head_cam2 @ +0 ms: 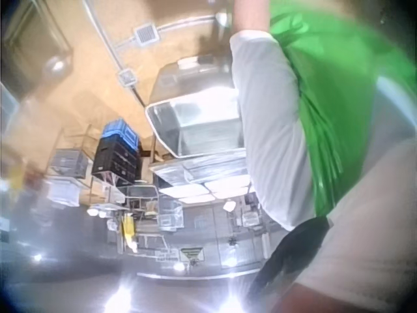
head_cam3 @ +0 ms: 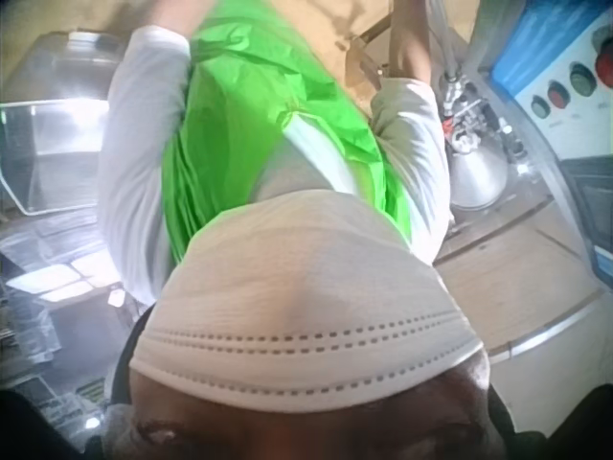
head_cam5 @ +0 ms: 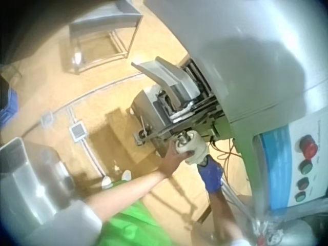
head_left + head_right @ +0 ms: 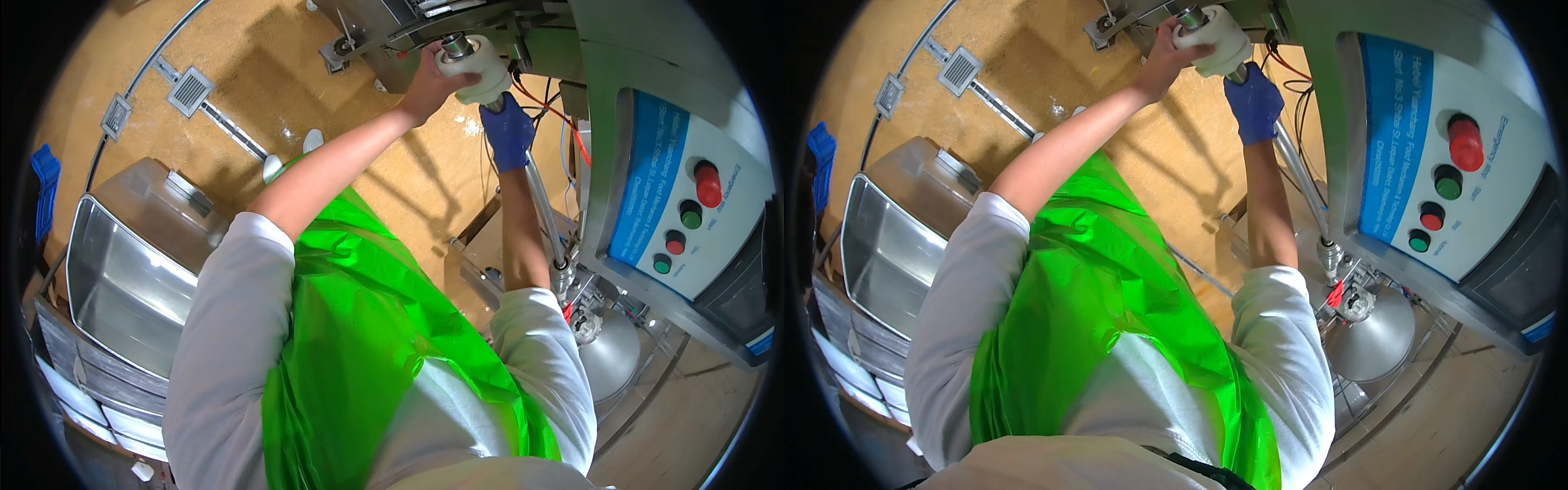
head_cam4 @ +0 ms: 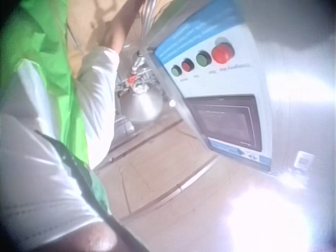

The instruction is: The person assembles a metal pipe into a machine, secures it with a wrench, and wipes the area with a cloth. The person repeats the process of inserting, tightening, and wiping the pipe multiple times.

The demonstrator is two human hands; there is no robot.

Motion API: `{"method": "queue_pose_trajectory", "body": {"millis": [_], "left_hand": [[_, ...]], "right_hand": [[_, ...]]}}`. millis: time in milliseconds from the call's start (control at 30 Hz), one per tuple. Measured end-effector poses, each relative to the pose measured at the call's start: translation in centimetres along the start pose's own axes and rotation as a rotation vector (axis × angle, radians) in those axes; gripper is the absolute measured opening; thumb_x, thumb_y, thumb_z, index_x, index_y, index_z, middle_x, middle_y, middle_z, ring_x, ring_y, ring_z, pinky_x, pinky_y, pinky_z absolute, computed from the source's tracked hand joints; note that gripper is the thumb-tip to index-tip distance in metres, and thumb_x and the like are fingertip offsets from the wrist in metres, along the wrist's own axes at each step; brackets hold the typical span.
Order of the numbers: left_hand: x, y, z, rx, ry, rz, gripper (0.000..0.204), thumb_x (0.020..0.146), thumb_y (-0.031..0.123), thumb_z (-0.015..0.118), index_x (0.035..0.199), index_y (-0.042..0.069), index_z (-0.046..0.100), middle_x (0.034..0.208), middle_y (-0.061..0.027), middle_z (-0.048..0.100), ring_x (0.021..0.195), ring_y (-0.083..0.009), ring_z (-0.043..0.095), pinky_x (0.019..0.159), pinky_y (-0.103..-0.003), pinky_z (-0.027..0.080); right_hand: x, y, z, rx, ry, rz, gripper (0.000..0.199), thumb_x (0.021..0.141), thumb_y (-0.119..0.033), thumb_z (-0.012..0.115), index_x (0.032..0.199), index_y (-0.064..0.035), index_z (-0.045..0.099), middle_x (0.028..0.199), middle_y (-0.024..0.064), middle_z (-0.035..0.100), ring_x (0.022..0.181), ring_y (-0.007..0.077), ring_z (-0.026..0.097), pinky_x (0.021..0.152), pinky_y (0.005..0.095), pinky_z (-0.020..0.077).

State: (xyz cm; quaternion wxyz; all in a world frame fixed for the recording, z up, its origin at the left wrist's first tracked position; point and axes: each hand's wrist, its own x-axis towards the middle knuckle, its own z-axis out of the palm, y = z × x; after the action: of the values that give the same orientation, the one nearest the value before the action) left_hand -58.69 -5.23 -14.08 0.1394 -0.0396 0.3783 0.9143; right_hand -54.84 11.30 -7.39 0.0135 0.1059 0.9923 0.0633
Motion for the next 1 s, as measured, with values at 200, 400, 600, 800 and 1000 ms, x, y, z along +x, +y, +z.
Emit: {"method": "queue_pose_trajectory", "body": {"millis": [200,400,600,800,1000], "left_hand": [[-0.2,-0.7,-0.5,0.004,-0.063,0.094,0.098,0.074,0.032,0.088,0.139,-0.006,0.025,0.129,-0.0182,0.053,0.119,-0.0242,0.056,0.102,-0.035,0.047],[1.4,-1.9,1.7,-0.059,0.025,0.13,0.098,0.077,0.036,0.085,0.137,-0.012,0.025,0.127,-0.0227,0.052,0.119,-0.0274,0.055,0.102,-0.038,0.047],[8.7,-2.5,7.2,0.288,0.497,0.189,0.103,0.071,0.045,0.084,0.134,-0.014,0.028,0.128,-0.0275,0.041,0.127,-0.0395,0.037,0.108,-0.048,0.032],[10.7,-3.3,6.8,0.489,0.469,0.038,0.1,0.071,0.053,0.081,0.144,0.006,0.031,0.144,-0.0204,0.037,0.134,-0.0401,0.033,0.109,-0.044,0.032],[7.8,-1.6,6.1,0.361,0.406,0.183,0.091,0.068,0.037,0.085,0.127,-0.015,0.039,0.121,-0.0269,0.047,0.119,-0.0387,0.045,0.104,-0.045,0.038]], "right_hand": [[0.1,-0.1,-0.2,0.018,-0.003,-0.025,0.035,0.08,-0.045,0.069,0.1,-0.0168,0.067,0.086,0.0112,0.073,0.08,0.0343,0.071,0.07,0.0446,0.0552],[2.4,1.5,0.8,-0.002,0.038,-0.016,0.039,0.077,-0.047,0.07,0.102,-0.0171,0.068,0.089,0.012,0.073,0.082,0.0362,0.07,0.07,0.0473,0.0556],[7.1,3.8,1.3,-0.016,0.024,0.036,0.047,0.077,-0.048,0.07,0.113,-0.0182,0.068,0.093,0.0159,0.073,0.089,0.0393,0.069,0.074,0.0497,0.0553],[8.4,4.3,1.3,0.037,-0.045,0.176,0.05,0.075,-0.046,0.068,0.116,-0.0187,0.068,0.097,0.0156,0.073,0.092,0.0392,0.069,0.077,0.0489,0.0546],[7.5,3.5,0.9,-0.013,-0.043,0.121,0.048,0.075,-0.043,0.07,0.117,-0.0196,0.068,0.1,0.0143,0.073,0.094,0.0383,0.069,0.078,0.0476,0.0549]]}}
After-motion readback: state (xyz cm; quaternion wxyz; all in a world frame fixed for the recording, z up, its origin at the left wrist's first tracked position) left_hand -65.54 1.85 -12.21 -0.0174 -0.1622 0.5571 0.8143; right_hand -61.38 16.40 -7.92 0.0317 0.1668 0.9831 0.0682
